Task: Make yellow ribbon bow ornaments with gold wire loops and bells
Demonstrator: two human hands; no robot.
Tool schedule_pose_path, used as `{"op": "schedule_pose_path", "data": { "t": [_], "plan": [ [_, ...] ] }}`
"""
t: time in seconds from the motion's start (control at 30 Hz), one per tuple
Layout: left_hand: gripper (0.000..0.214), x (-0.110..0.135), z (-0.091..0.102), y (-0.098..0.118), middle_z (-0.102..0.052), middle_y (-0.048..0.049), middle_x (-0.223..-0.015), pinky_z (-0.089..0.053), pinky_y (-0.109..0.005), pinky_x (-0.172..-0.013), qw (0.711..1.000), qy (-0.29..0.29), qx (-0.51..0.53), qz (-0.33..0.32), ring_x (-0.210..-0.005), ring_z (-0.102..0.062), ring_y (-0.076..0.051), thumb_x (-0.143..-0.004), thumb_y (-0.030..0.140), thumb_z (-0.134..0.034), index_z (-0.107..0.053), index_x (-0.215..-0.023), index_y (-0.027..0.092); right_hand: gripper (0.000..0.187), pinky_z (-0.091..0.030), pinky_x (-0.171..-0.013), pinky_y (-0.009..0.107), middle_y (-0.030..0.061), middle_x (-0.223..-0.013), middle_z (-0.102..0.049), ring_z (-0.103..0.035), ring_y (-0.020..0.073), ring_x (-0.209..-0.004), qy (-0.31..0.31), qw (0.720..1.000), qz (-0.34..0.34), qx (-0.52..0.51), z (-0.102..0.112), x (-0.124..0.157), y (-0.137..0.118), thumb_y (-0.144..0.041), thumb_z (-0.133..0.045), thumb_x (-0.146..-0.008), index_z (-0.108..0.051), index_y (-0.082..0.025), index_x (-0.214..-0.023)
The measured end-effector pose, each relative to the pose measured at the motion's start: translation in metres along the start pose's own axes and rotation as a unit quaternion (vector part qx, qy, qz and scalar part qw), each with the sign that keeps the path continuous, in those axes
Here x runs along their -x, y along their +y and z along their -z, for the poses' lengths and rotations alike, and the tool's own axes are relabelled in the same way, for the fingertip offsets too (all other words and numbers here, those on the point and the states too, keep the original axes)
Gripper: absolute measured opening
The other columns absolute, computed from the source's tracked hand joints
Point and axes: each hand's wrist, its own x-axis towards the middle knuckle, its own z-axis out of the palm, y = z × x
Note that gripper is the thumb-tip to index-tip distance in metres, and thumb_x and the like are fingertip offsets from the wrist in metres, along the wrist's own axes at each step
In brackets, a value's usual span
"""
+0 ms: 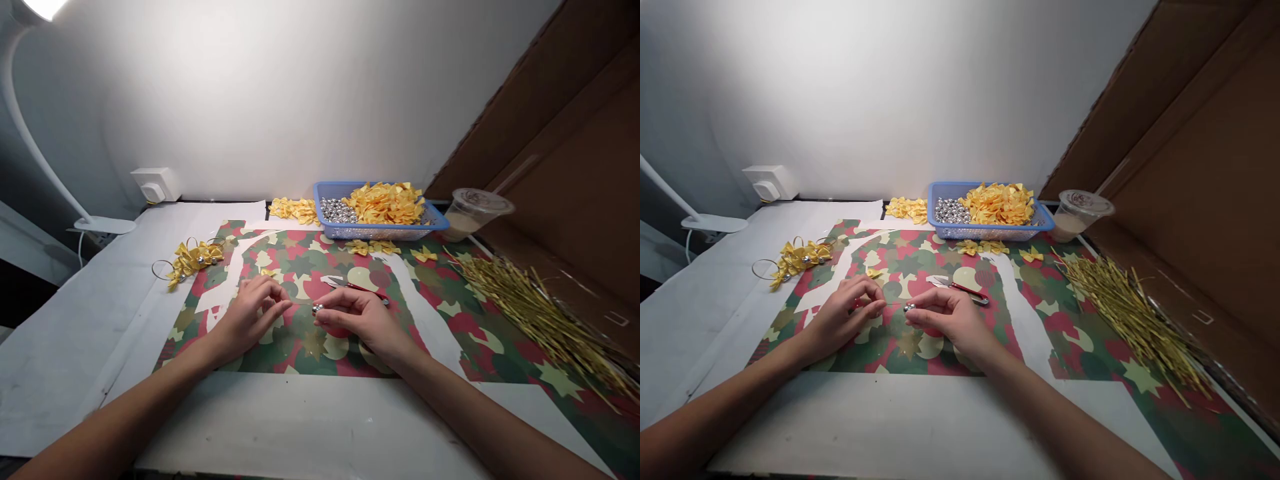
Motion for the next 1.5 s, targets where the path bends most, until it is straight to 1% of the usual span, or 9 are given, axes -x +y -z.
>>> {"op": "schedule_pose_path", "data": {
  "t": [0.1,0.27,0.4,0.57,0.7,0.83,1.1,1.37,1.5],
  "plan": [
    [0.021,0.0008,-0.0018,0.0014,-0.058,-0.0005,-0.077,-0.039,-0.032,-0.076,1.000,-0.005,-0.013,-0.015,-0.071,-0.053,-0.014,-0.095,0.028,-0.044,-0.052,-0.077,0.020,0.024,-0.053,-0.063,0.025,-0.0004,-0.069,-0.069,-0.067,0.0137,-0.066,-0.018,1.000,-0.002,0.003,-0.0012,0.0017,0.0005,-0.036,-0.083,-0.058,-0.072,-0.020,-0.072],
    [0.020,0.0012,-0.0041,-0.0011,-0.058,0.0000,-0.077,-0.038,-0.032,-0.076,1.000,-0.007,-0.007,-0.029,-0.072,-0.053,-0.014,-0.095,0.026,-0.045,-0.053,-0.078,0.020,0.021,-0.051,-0.059,0.022,-0.0008,-0.069,-0.070,-0.066,0.0117,-0.065,-0.045,0.999,0.000,-0.012,-0.0005,0.0015,0.0041,-0.032,-0.082,-0.061,-0.072,-0.020,-0.074],
    [0.019,0.0023,-0.0047,-0.0030,-0.058,0.0002,-0.077,-0.038,-0.032,-0.076,1.000,-0.014,0.002,-0.021,-0.073,-0.052,-0.014,-0.094,0.026,-0.048,-0.054,-0.077,0.020,0.020,-0.051,-0.060,0.021,-0.0004,-0.070,-0.072,-0.067,0.0116,-0.066,-0.051,0.999,0.000,-0.016,0.0000,0.0007,0.0059,-0.032,-0.082,-0.063,-0.072,-0.020,-0.075],
    [0.016,0.0030,-0.0049,-0.0045,-0.057,0.0008,-0.077,-0.037,-0.032,-0.077,0.999,-0.020,0.010,-0.025,-0.072,-0.051,-0.014,-0.093,0.025,-0.050,-0.053,-0.078,0.020,0.019,-0.051,-0.060,0.021,-0.0007,-0.070,-0.072,-0.067,0.0113,-0.066,-0.062,0.998,-0.003,-0.019,0.0005,0.0011,0.0055,-0.032,-0.082,-0.064,-0.072,-0.020,-0.075],
    [0.016,0.0033,-0.0050,-0.0039,-0.057,0.0010,-0.077,-0.037,-0.031,-0.077,0.999,-0.022,0.014,-0.027,-0.071,-0.050,-0.013,-0.093,0.025,-0.049,-0.052,-0.079,0.019,0.020,-0.051,-0.060,0.021,-0.0006,-0.069,-0.071,-0.066,0.0112,-0.065,-0.065,0.998,-0.004,-0.018,0.0008,0.0015,0.0058,-0.033,-0.082,-0.064,-0.072,-0.020,-0.076],
    [0.018,0.0033,-0.0039,-0.0009,-0.057,0.0006,-0.076,-0.037,-0.031,-0.076,0.999,-0.026,0.016,-0.014,-0.072,-0.050,-0.014,-0.094,0.025,-0.048,-0.052,-0.078,0.019,0.024,-0.051,-0.060,0.023,0.0009,-0.069,-0.071,-0.066,0.0122,-0.065,-0.073,0.997,-0.009,-0.017,0.0010,0.0015,0.0055,-0.035,-0.083,-0.062,-0.072,-0.018,-0.076],
    [0.019,0.0024,-0.0031,-0.0001,-0.057,0.0005,-0.077,-0.036,-0.031,-0.075,0.999,-0.028,0.008,-0.016,-0.071,-0.049,-0.014,-0.094,0.027,-0.047,-0.052,-0.078,0.019,0.020,-0.050,-0.062,0.022,0.0001,-0.069,-0.070,-0.064,0.0110,-0.065,-0.092,0.996,-0.002,-0.007,0.0023,0.0019,0.0061,-0.033,-0.081,-0.066,-0.073,-0.019,-0.077],
    [0.019,0.0018,-0.0028,0.0009,-0.057,0.0011,-0.077,-0.037,-0.031,-0.074,0.999,-0.029,-0.001,-0.029,-0.070,-0.050,-0.013,-0.094,0.025,-0.045,-0.051,-0.077,0.018,0.021,-0.053,-0.063,0.023,-0.0003,-0.068,-0.070,-0.066,0.0114,-0.063,-0.101,0.994,-0.019,-0.021,0.0021,0.0025,0.0051,-0.034,-0.081,-0.065,-0.072,-0.018,-0.075],
    [0.019,0.0019,-0.0025,0.0018,-0.057,0.0010,-0.077,-0.037,-0.031,-0.074,0.999,-0.032,-0.003,-0.025,-0.070,-0.050,-0.013,-0.094,0.026,-0.045,-0.051,-0.077,0.019,0.019,-0.053,-0.061,0.021,-0.0012,-0.066,-0.070,-0.067,0.0101,-0.062,-0.104,0.994,-0.021,-0.031,0.0028,0.0026,0.0055,-0.032,-0.081,-0.065,-0.071,-0.018,-0.075]
  ]
}}
